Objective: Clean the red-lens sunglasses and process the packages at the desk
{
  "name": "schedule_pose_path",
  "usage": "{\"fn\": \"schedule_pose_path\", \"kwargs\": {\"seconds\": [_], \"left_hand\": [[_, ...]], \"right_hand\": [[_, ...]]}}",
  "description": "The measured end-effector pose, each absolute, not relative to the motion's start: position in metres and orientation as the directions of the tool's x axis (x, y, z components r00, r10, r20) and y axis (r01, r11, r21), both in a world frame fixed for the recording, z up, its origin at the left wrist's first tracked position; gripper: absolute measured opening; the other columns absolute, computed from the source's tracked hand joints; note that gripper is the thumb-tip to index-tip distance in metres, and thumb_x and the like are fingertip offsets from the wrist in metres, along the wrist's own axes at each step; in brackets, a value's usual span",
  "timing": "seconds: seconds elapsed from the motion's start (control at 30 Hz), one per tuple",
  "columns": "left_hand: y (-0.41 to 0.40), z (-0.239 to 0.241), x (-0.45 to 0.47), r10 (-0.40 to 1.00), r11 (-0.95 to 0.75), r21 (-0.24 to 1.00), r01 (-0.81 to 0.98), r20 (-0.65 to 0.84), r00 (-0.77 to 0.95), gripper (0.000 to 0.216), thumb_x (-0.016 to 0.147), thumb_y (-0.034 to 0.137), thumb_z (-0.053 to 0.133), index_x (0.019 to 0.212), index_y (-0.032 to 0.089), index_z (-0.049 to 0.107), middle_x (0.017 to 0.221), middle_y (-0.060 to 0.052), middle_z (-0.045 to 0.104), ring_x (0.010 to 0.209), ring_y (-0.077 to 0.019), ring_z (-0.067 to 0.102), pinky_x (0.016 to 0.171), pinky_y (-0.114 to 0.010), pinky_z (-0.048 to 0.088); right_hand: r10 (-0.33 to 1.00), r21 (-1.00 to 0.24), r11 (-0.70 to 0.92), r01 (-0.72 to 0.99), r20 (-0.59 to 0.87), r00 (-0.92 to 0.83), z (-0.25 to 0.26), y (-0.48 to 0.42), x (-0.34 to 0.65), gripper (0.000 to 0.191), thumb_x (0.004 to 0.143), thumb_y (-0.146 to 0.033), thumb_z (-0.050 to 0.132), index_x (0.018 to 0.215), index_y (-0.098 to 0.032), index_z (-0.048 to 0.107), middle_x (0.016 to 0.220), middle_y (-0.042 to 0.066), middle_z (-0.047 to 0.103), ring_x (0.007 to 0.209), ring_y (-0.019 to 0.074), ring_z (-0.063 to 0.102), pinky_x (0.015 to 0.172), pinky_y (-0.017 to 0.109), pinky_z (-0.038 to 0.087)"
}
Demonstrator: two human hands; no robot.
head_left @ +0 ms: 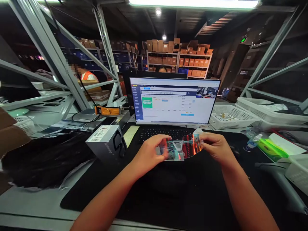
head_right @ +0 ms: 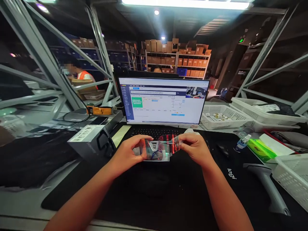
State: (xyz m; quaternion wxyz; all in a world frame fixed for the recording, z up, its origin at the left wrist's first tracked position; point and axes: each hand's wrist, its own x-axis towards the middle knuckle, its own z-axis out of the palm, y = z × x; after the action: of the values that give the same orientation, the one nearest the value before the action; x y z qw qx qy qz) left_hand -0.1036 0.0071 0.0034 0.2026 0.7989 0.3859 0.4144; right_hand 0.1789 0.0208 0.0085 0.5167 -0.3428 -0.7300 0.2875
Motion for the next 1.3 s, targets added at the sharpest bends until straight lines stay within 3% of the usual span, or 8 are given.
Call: {"fn": "schedule_pose_path", "kwargs": {"seconds": [0.07,0.33,0.63,0.93,1.03,1.13,1.3], "left_hand": [[0.006,0.006,-0.104,0.776,-0.630,0.622,0.465,0.517,0.361,0.047,0.072,0.006,0.065,0.116,0.023,0.067,0.106,-0.002,0.073,0.096,-0.0190,0.068,0.093,-0.033,0.053],[-0.005,0.014,-0.108,0.781,-0.623,0.632,0.461,0.483,0.395,0.043,0.069,0.013,0.071,0.111,0.022,0.069,0.104,-0.002,0.074,0.088,-0.0203,0.069,0.083,-0.030,0.053],[-0.011,0.013,-0.106,0.753,-0.656,0.614,0.438,0.502,0.424,0.044,0.072,0.012,0.071,0.114,0.024,0.069,0.107,-0.002,0.075,0.095,-0.0199,0.070,0.088,-0.028,0.054],[-0.008,0.012,-0.104,0.772,-0.632,0.651,0.421,0.484,0.412,0.040,0.072,0.014,0.071,0.111,0.023,0.070,0.107,-0.002,0.075,0.097,-0.0213,0.070,0.089,-0.030,0.054],[-0.008,0.013,-0.103,0.828,-0.532,0.785,0.318,0.401,0.393,0.041,0.067,0.015,0.075,0.107,0.022,0.070,0.099,-0.003,0.075,0.088,-0.0200,0.070,0.079,-0.028,0.055],[-0.007,0.011,-0.100,0.863,-0.301,0.952,0.062,0.244,0.441,0.040,0.068,0.029,0.081,0.103,0.019,0.068,0.089,-0.005,0.075,0.074,-0.0178,0.069,0.063,-0.024,0.054],[0.002,0.004,-0.096,0.888,-0.058,0.979,-0.197,0.141,0.438,0.048,0.063,0.038,0.088,0.099,0.016,0.065,0.065,0.001,0.066,0.053,-0.0105,0.058,0.050,-0.018,0.047]], "right_hand": [[0.811,-0.795,0.578,0.186,0.533,-0.239,0.009,0.021,0.179,0.013,0.077,-0.036,0.081,0.079,-0.024,0.081,0.078,0.004,0.076,0.071,0.0169,0.067,0.065,0.027,0.054],[0.891,-0.910,0.403,0.102,0.364,-0.273,0.009,0.022,0.176,0.032,0.070,-0.051,0.085,0.077,-0.021,0.079,0.073,0.006,0.075,0.067,0.0177,0.067,0.064,0.031,0.058],[0.896,-0.946,0.325,0.010,0.305,-0.322,0.004,0.029,0.180,0.027,0.068,-0.044,0.088,0.082,-0.024,0.080,0.080,0.004,0.076,0.072,0.0174,0.069,0.068,0.030,0.059],[0.904,-0.938,0.343,0.052,0.314,-0.289,0.008,0.025,0.183,0.028,0.069,-0.045,0.087,0.080,-0.021,0.078,0.080,0.005,0.076,0.071,0.0169,0.068,0.068,0.030,0.058],[0.904,-0.947,0.321,0.022,0.300,-0.306,0.008,0.024,0.183,0.029,0.071,-0.046,0.086,0.079,-0.020,0.075,0.074,0.004,0.073,0.067,0.0157,0.066,0.066,0.029,0.057],[0.911,-0.973,0.229,-0.016,0.220,-0.349,0.008,0.024,0.182,0.034,0.074,-0.049,0.082,0.076,-0.019,0.068,0.071,0.002,0.069,0.061,0.0132,0.063,0.063,0.028,0.057],[0.887,-0.989,0.130,-0.070,0.147,-0.439,0.008,0.026,0.189,0.037,0.079,-0.052,0.077,0.080,-0.018,0.063,0.066,-0.002,0.061,0.047,0.0058,0.048,0.049,0.021,0.049]]}}
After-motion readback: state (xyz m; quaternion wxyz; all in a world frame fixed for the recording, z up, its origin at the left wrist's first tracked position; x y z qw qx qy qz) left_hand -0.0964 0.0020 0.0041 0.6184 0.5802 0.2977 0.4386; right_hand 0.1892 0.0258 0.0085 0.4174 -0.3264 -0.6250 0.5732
